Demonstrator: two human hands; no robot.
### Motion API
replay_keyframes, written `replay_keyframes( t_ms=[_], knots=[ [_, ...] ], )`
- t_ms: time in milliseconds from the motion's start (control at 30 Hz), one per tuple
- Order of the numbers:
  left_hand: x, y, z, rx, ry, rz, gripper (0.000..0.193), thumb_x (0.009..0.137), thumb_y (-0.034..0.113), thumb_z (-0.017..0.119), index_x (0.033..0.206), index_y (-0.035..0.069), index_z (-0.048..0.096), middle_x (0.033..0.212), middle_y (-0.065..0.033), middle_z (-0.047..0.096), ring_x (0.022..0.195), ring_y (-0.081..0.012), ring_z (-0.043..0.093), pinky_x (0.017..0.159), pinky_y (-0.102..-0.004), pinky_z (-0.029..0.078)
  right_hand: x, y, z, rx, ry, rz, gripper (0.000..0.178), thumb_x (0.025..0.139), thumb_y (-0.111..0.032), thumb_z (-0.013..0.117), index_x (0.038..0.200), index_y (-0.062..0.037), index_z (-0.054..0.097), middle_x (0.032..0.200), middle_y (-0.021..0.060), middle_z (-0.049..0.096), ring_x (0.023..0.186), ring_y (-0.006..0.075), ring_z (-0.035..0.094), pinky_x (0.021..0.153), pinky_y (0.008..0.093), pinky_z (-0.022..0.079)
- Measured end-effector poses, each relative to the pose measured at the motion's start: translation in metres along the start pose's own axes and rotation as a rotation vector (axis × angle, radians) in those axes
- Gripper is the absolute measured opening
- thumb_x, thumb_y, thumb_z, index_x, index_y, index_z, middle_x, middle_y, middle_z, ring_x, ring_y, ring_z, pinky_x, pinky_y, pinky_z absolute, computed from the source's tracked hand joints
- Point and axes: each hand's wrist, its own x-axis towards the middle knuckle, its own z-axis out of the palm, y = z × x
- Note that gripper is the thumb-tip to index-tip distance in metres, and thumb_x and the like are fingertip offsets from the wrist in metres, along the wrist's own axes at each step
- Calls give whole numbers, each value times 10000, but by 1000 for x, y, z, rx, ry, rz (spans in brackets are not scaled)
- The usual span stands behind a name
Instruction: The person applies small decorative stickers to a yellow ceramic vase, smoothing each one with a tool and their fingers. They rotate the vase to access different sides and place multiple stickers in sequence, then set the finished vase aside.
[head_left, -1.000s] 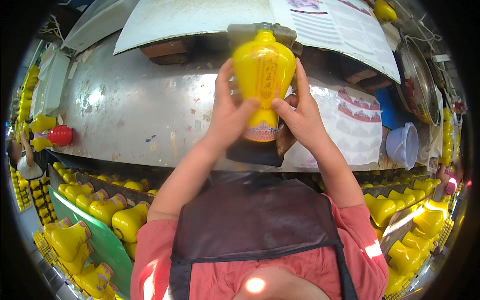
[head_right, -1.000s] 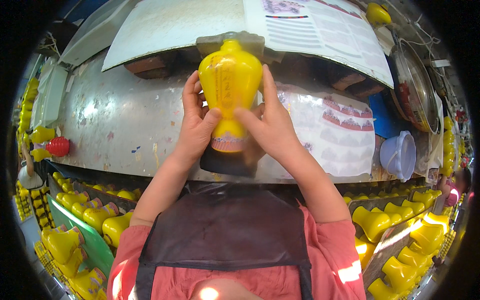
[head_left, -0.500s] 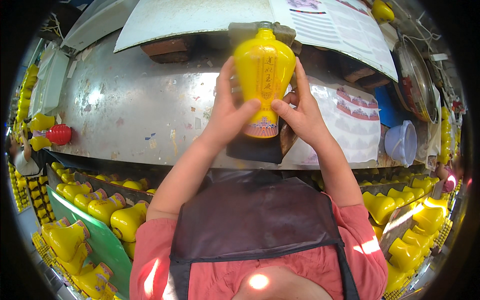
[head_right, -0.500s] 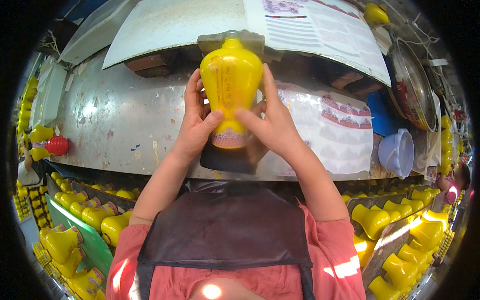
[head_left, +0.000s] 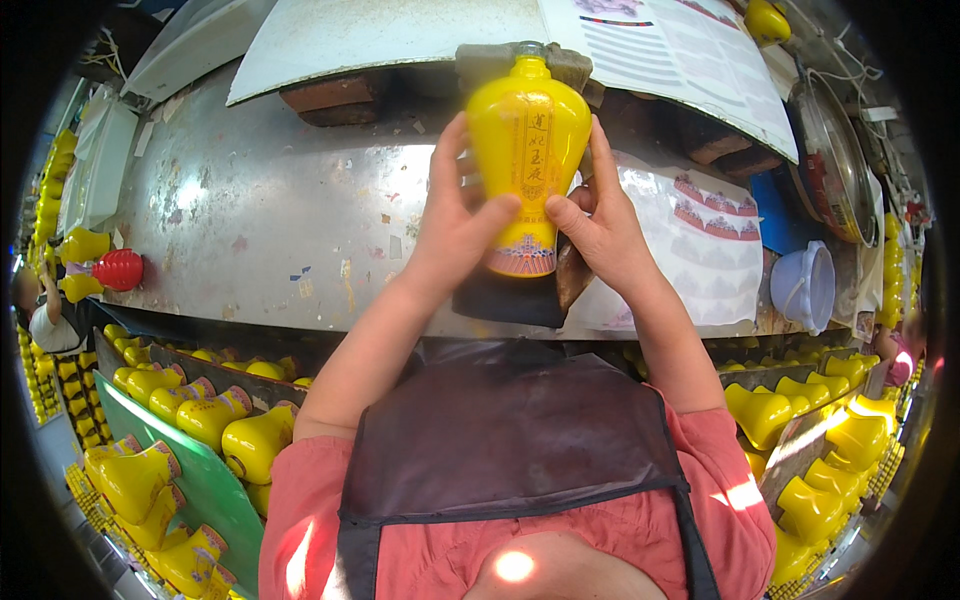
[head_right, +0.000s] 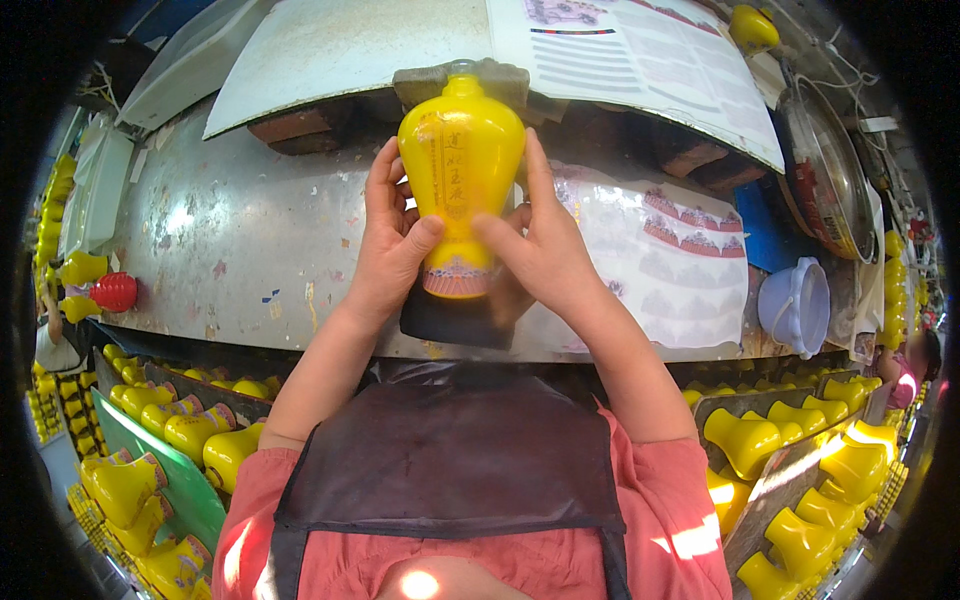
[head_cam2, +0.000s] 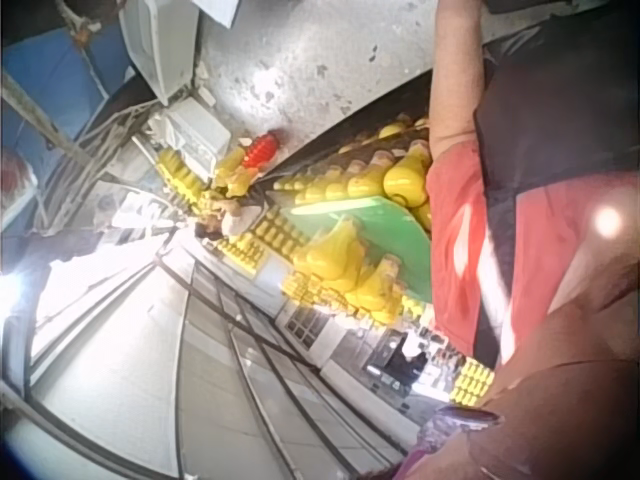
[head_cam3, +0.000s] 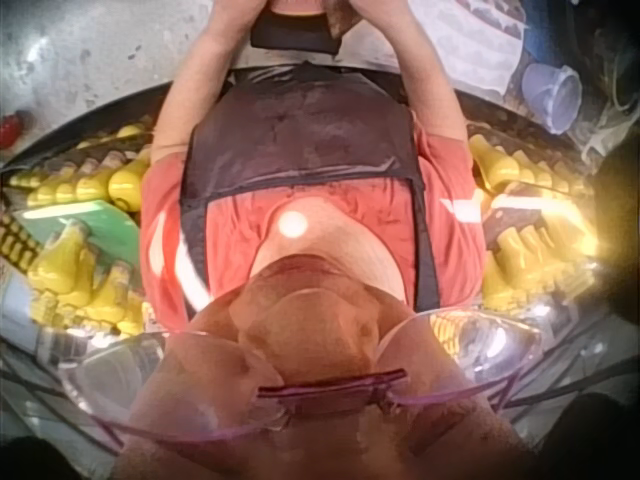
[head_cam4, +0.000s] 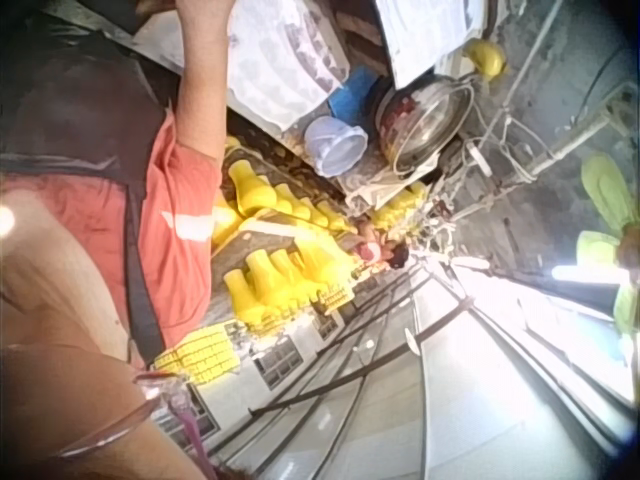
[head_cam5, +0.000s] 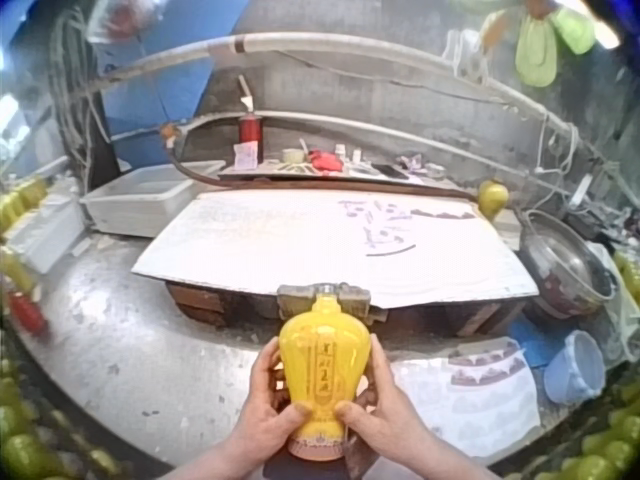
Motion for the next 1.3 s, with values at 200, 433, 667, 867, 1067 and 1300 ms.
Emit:
replay_keyframes(
  t_ms=[200, 433, 667, 867, 1067, 1300],
  knots=[
    [0, 4, 1, -7, 3, -8, 939, 924, 77, 725, 1653, 126, 135, 1568, -184, 330, 1373, -323, 496, 1078, -451, 511, 0, -1, -1, 5, -8, 2, 1025, 896, -208, 726, 1668, -17, 79, 1579, 273, 442, 814, 160, 667, 764, 300, 553],
    [0, 5, 1, -16, 13, -27, 937, 926, 79, 725, 1654, 135, 137, 1561, -185, 340, 1353, -324, 518, 1061, -454, 523, 0, 0, -1, 7, -10, -11, 1037, 892, -211, 732, 1668, -18, 73, 1576, 263, 448, 802, 155, 663, 752, 302, 554],
    [0, 5, 1, -16, 7, -45, 949, 920, 71, 726, 1654, 134, 129, 1566, -185, 334, 1352, -329, 521, 1068, -457, 519, -1, 2, -1, -3, -1, -5, 1017, 900, -213, 729, 1670, -31, 90, 1551, 258, 478, 805, 150, 662, 744, 301, 549],
    [1, 7, 1, 64, 30, -20, 962, 895, 70, 717, 1646, 83, 116, 1580, -195, 310, 1397, -340, 461, 1096, -477, 492, 2, -4, -9, 54, -10, 144, 943, 910, -202, 720, 1671, -80, 177, 1252, 179, 652, 801, 135, 659, 704, 298, 537],
    [17, 13, -5, 470, 41, 257, 989, 892, 367, 756, 1628, 28, 189, 1592, -232, 290, 1459, -390, 336, 1209, -522, 312, 16, -39, -32, -464, 277, -479, 370, 968, -124, 682, 1335, -146, 714, 1140, 144, 710, 772, 223, 650, 708, 327, 542],
    [30, 16, 3, 820, 64, 356, 1007, 824, 447, 788, 1566, -7, 280, 1543, -268, 351, 1431, -467, 337, 1209, -542, 278, 33, -61, -25, -718, 55, -471, 453, 899, -150, 753, 1346, -206, 710, 1164, 174, 700, 901, 327, 725, 776, 385, 582]
  ],
)
